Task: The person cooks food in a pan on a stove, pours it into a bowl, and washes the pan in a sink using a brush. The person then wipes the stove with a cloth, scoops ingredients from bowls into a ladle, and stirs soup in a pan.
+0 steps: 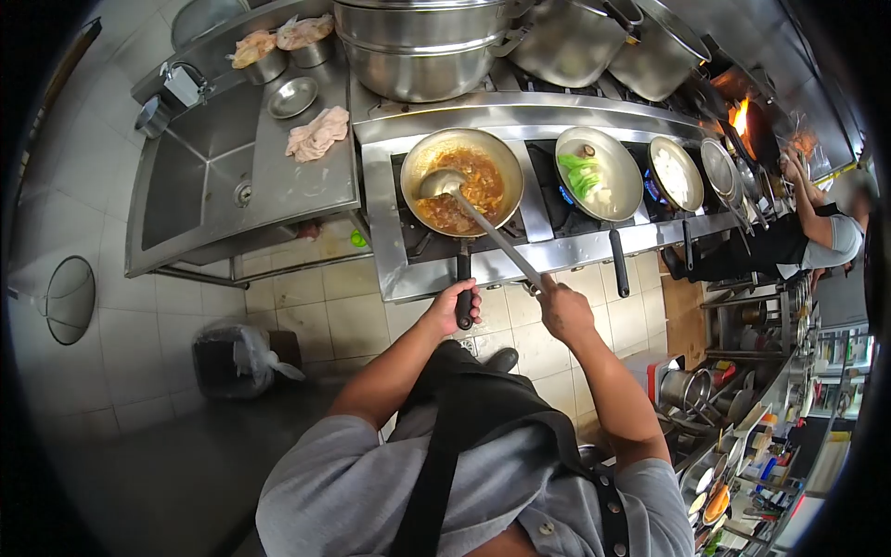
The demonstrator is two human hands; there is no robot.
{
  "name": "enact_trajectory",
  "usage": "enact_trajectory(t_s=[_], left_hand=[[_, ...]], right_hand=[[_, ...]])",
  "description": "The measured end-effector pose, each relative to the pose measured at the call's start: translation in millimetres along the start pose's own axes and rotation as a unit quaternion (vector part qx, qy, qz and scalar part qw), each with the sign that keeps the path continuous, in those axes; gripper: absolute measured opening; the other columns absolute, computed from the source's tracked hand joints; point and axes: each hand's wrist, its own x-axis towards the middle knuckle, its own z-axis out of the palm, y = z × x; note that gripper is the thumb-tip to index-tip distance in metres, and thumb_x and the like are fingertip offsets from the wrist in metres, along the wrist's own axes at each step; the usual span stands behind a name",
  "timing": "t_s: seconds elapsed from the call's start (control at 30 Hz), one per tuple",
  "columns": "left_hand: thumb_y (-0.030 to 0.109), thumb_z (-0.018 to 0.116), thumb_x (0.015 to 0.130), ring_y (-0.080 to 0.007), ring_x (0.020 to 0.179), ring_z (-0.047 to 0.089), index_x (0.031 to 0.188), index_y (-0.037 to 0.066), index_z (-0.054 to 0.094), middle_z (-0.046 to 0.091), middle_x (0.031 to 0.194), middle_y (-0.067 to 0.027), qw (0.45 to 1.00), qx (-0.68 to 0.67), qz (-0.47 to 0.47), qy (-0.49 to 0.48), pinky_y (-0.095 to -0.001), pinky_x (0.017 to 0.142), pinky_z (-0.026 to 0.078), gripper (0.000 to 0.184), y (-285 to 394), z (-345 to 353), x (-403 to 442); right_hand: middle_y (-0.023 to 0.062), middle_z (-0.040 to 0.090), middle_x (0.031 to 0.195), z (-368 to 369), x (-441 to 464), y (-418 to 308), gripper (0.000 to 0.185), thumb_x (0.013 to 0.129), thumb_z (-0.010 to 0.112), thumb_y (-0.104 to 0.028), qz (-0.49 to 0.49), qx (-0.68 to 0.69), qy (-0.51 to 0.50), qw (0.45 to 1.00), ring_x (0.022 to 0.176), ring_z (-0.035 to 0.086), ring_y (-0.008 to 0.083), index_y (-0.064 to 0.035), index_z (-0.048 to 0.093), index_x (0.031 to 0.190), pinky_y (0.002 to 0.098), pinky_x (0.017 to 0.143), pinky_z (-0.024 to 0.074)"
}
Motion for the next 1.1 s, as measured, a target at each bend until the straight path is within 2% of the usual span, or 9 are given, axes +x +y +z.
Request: enact_trajectory(t_s=[0.13, 0.23, 0.37, 0.47, 0.7, 0.87, 1.07, 1.1], left_hand=[[0.026, 0.058, 0.087, -0.0136, 0.043, 0.046, 0.078, 0.013, 0.05, 0.047, 0.057, 0.0005, 1.0, -0.022, 0.011, -0.02, -0.0354, 0.043, 0.043, 0.018, 6, 1, 0], [0.013, 0.061, 0.084, -0.0118, 0.037, 0.042, 0.079, 0.012, 0.046, 0.044, 0.055, 0.001, 0.982, 0.158, 0.093, 0.038, -0.0322, 0.039, 0.039, 0.016, -5, -8, 13], [0.003, 0.059, 0.081, -0.01, 0.035, 0.038, 0.087, 0.013, 0.04, 0.039, 0.053, 0.0021, 0.978, 0.172, 0.101, 0.064, -0.0293, 0.036, 0.035, 0.023, -1, -5, 7], [0.002, 0.06, 0.078, -0.0101, 0.034, 0.038, 0.08, 0.009, 0.041, 0.04, 0.052, 0.0006, 0.969, 0.196, 0.126, 0.082, -0.0281, 0.033, 0.033, 0.02, 3, -4, -6], [-0.002, 0.058, 0.08, -0.0101, 0.034, 0.038, 0.088, 0.009, 0.04, 0.04, 0.053, -0.0004, 0.952, 0.278, 0.095, 0.085, -0.0276, 0.032, 0.029, 0.023, 25, 2, -60], [-0.004, 0.057, 0.08, -0.0104, 0.034, 0.038, 0.088, 0.008, 0.039, 0.04, 0.053, -0.0008, 0.91, 0.409, 0.041, 0.06, -0.027, 0.032, 0.028, 0.022, 44, 42, -105], [-0.002, 0.057, 0.082, -0.0108, 0.031, 0.034, 0.085, 0.007, 0.04, 0.036, 0.049, -0.0001, 0.863, 0.501, -0.045, -0.051, -0.0264, 0.03, 0.028, 0.02, 2, 98, -123], [-0.002, 0.058, 0.082, -0.0109, 0.03, 0.032, 0.085, 0.008, 0.04, 0.035, 0.048, -0.0001, 0.859, 0.508, -0.048, -0.031, -0.0259, 0.029, 0.028, 0.021, -17, 115, -127]], right_hand=[[0.0234, 0.063, 0.081, 5, -36, 4, 0.035, 0.089, 0.053, -0.023, 0.014, 0.106, 0.03, 0.994, 0.077, 0.062, 0.0412, -0.003, 0.051, 0.118, 0.048, 0.069, 0.0493], [0.0243, 0.063, 0.077, 3, -56, -3, 0.032, 0.089, 0.055, -0.022, 0.038, 0.204, 0.062, 0.976, 0.076, 0.061, 0.0426, -0.0037, 0.053, 0.115, 0.0491, 0.069, 0.0479], [0.0239, 0.062, 0.075, 5, -64, -9, 0.03, 0.089, 0.055, -0.023, 0.082, 0.239, 0.085, 0.964, 0.075, 0.061, 0.0435, -0.0032, 0.054, 0.112, 0.0498, 0.067, 0.0473], [0.0233, 0.062, 0.073, -2, -65, -8, 0.029, 0.089, 0.055, -0.022, 0.114, 0.288, 0.08, 0.948, 0.073, 0.061, 0.0425, -0.003, 0.054, 0.111, 0.0492, 0.066, 0.0467], [0.0214, 0.061, 0.069, -22, -94, 5, 0.032, 0.086, 0.059, -0.017, 0.114, 0.359, 0.105, 0.92, 0.07, 0.061, 0.0396, -0.0009, 0.054, 0.112, 0.0439, 0.063, 0.047], [0.0222, 0.062, 0.072, -20, -146, 24, 0.037, 0.086, 0.059, -0.016, 0.106, 0.337, 0.143, 0.925, 0.071, 0.061, 0.0403, -0.0005, 0.049, 0.119, 0.0459, 0.064, 0.0472], [0.0211, 0.063, 0.082, 20, -242, 70, 0.036, 0.091, 0.051, -0.02, 0.162, 0.259, 0.24, 0.922, 0.074, 0.061, 0.0397, -0.0017, 0.044, 0.122, 0.048, 0.066, 0.0477], [0.021, 0.062, 0.083, 24, -267, 76, 0.034, 0.092, 0.049, -0.02, 0.177, 0.268, 0.238, 0.917, 0.073, 0.06, 0.0396, -0.0021, 0.043, 0.12, 0.0484, 0.065, 0.0472]])
